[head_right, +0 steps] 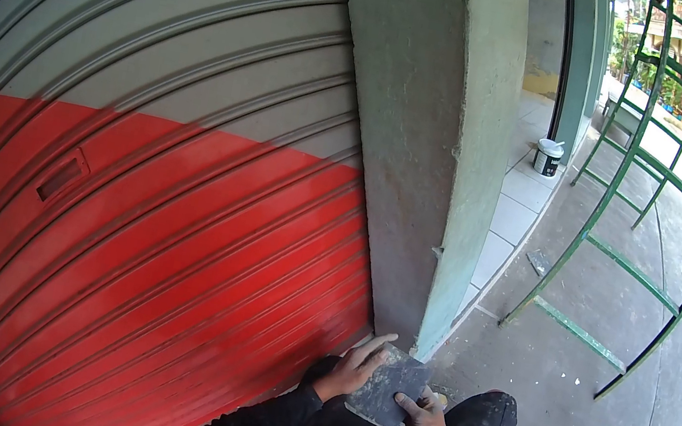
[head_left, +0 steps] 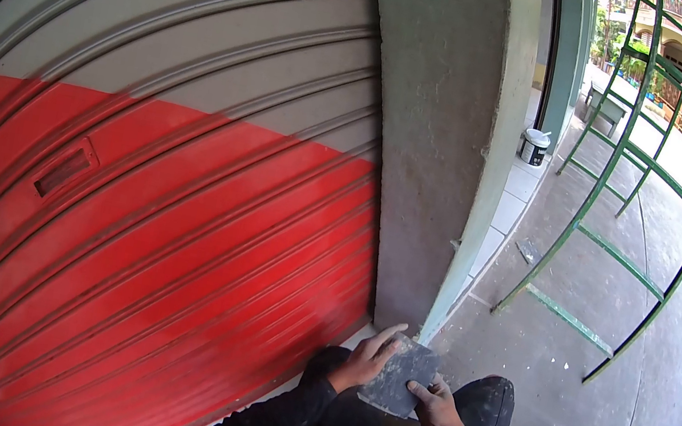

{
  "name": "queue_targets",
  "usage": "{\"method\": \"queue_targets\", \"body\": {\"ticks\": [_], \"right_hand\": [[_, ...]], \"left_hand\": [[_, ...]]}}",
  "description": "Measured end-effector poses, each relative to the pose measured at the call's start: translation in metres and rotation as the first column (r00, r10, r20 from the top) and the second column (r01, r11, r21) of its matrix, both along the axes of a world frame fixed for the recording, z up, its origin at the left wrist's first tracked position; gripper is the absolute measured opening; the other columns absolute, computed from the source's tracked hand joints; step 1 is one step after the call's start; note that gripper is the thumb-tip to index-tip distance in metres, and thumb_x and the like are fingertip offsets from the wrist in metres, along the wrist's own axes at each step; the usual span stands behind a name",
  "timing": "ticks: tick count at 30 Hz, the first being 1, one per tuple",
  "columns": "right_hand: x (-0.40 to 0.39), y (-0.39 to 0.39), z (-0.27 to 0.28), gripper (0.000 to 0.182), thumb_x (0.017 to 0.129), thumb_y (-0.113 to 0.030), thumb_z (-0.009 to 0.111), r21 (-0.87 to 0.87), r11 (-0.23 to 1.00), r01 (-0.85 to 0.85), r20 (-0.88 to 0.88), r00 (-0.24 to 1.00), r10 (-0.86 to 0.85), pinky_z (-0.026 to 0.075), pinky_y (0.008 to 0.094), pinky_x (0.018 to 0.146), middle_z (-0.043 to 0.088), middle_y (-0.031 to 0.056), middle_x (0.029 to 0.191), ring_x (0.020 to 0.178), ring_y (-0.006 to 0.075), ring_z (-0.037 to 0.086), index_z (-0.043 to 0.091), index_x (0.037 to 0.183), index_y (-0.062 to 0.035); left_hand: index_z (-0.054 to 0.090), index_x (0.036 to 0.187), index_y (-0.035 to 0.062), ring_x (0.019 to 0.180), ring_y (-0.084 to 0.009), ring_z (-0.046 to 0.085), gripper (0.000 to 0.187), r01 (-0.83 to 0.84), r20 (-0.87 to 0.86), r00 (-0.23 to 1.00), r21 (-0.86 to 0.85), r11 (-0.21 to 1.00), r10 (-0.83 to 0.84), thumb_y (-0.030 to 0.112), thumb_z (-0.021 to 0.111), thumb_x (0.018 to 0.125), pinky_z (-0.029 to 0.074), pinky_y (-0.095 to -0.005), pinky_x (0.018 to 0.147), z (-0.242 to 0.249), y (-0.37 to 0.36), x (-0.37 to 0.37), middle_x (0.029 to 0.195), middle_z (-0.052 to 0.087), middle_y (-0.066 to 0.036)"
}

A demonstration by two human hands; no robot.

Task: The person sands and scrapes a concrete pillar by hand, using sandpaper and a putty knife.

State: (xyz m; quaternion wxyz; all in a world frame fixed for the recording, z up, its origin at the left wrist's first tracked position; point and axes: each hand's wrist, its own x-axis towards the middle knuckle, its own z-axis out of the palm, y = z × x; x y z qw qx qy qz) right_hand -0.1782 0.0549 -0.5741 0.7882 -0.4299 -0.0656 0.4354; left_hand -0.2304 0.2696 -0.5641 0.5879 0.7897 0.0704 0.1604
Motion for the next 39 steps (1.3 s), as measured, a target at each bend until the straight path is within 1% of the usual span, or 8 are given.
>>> {"method": "queue_targets", "body": {"ticks": [5, 14, 22, 25, 28, 31, 35, 39], "right_hand": [[0.008, -0.021, -0.001, 0.033, 0.096, -0.003, 0.070, -0.009, 0.996, 0.087, 0.005, 0.996, -0.087, 0.057, 0.0374, 0.093, 0.070, 0.0092, 0.119, 0.104, 0.0203, 0.069, 0.061, 0.128, -0.0005], [0.003, -0.039, 0.016, 0.035, 0.095, -0.005, 0.069, -0.095, 0.987, 0.126, 0.133, 0.985, -0.113, 0.056, 0.0352, 0.091, 0.072, 0.0095, 0.116, 0.101, 0.0194, 0.070, 0.061, 0.128, 0.0005], [0.018, -0.029, 0.061, 0.032, 0.097, -0.008, 0.064, -0.049, 0.986, 0.159, 0.128, 0.980, -0.152, 0.056, 0.0350, 0.091, 0.072, 0.0099, 0.116, 0.100, 0.0197, 0.070, 0.062, 0.128, 0.0008], [0.030, -0.014, 0.101, 0.035, 0.097, -0.007, 0.064, 0.037, 0.983, 0.182, 0.174, 0.967, -0.186, 0.055, 0.0356, 0.093, 0.071, 0.0104, 0.120, 0.103, 0.0200, 0.069, 0.061, 0.131, 0.0009], [0.037, -0.004, 0.126, 0.038, 0.097, -0.009, 0.067, 0.074, 0.984, 0.164, 0.206, 0.963, -0.176, 0.055, 0.0360, 0.095, 0.070, 0.0109, 0.122, 0.106, 0.0203, 0.069, 0.059, 0.133, 0.0009], [0.038, 0.009, 0.136, 0.037, 0.098, -0.009, 0.067, 0.088, 0.986, 0.144, 0.238, 0.958, -0.161, 0.056, 0.0347, 0.092, 0.070, 0.0109, 0.121, 0.104, 0.0193, 0.069, 0.059, 0.133, 0.0013], [0.038, 0.016, 0.135, 0.037, 0.099, -0.008, 0.067, 0.088, 0.994, 0.058, 0.234, 0.969, -0.077, 0.057, 0.0332, 0.089, 0.071, 0.0105, 0.120, 0.102, 0.0176, 0.069, 0.059, 0.134, 0.0016], [0.029, 0.027, 0.118, 0.036, 0.099, -0.009, 0.069, 0.047, 0.999, 0.013, 0.246, 0.969, -0.024, 0.057, 0.0330, 0.091, 0.071, 0.0094, 0.119, 0.103, 0.0162, 0.068, 0.061, 0.133, 0.0015]], "left_hand": [[0.020, 0.161, -0.0047, 0.150, -0.0440, 0.034, 0.072, -0.310, 0.412, 0.898, 0.344, 0.886, 0.154, 0.028, 0.053, 0.106, 0.029, -0.0469, 0.122, 0.121, 0.036, 0.055, 0.163, 0.028, -0.030], [0.009, 0.161, -0.0088, 0.155, -0.0528, 0.004, 0.080, -0.585, 0.662, 0.729, 0.468, 0.663, 0.176, 0.038, 0.045, 0.107, 0.007, -0.0582, 0.126, 0.202, 0.059, 0.139, 0.168, 0.001, -0.035], [0.006, 0.162, -0.0080, 0.155, -0.0539, 0.004, 0.082, -0.607, 0.583, 0.762, 0.495, 0.622, 0.280, 0.039, 0.044, 0.107, 0.006, -0.0587, 0.126, 0.116, 0.034, 0.138, 0.168, 0.001, -0.035], [0.014, 0.162, -0.0060, 0.157, -0.0484, 0.007, 0.080, -0.512, 0.467, 0.829, 0.414, 0.753, 0.307, 0.043, 0.046, 0.107, 0.009, -0.0554, 0.127, 0.054, 0.012, 0.110, 0.168, 0.009, -0.033], [0.027, 0.161, -0.0026, 0.153, -0.0385, 0.029, 0.079, -0.161, 0.096, 0.982, -0.028, 0.987, 0.163, 0.054, 0.042, 0.107, 0.022, -0.0487, 0.125, 0.018, 0.000, 0.067, 0.164, 0.031, -0.028], [0.033, 0.157, -0.0047, 0.140, -0.0261, 0.050, 0.087, 0.112, 0.030, 0.991, -0.709, 0.697, -0.129, 0.066, 0.033, 0.106, 0.034, -0.0407, 0.118, 0.034, -0.013, 0.022, 0.152, 0.052, -0.019], [0.040, 0.152, -0.0040, 0.125, -0.0206, 0.058, 0.076, 0.202, 0.151, 0.979, -0.800, 0.565, -0.136, 0.058, 0.036, 0.109, 0.040, -0.0367, 0.111, 0.060, -0.018, -0.007, 0.139, 0.060, -0.013], [0.061, 0.123, 0.0021, 0.103, -0.0089, 0.056, 0.038, 0.028, 0.115, 0.991, -0.667, 0.745, 0.065, 0.036, 0.060, 0.106, 0.042, -0.0260, 0.095, 0.077, -0.016, -0.019, 0.111, 0.061, 0.000]]}}
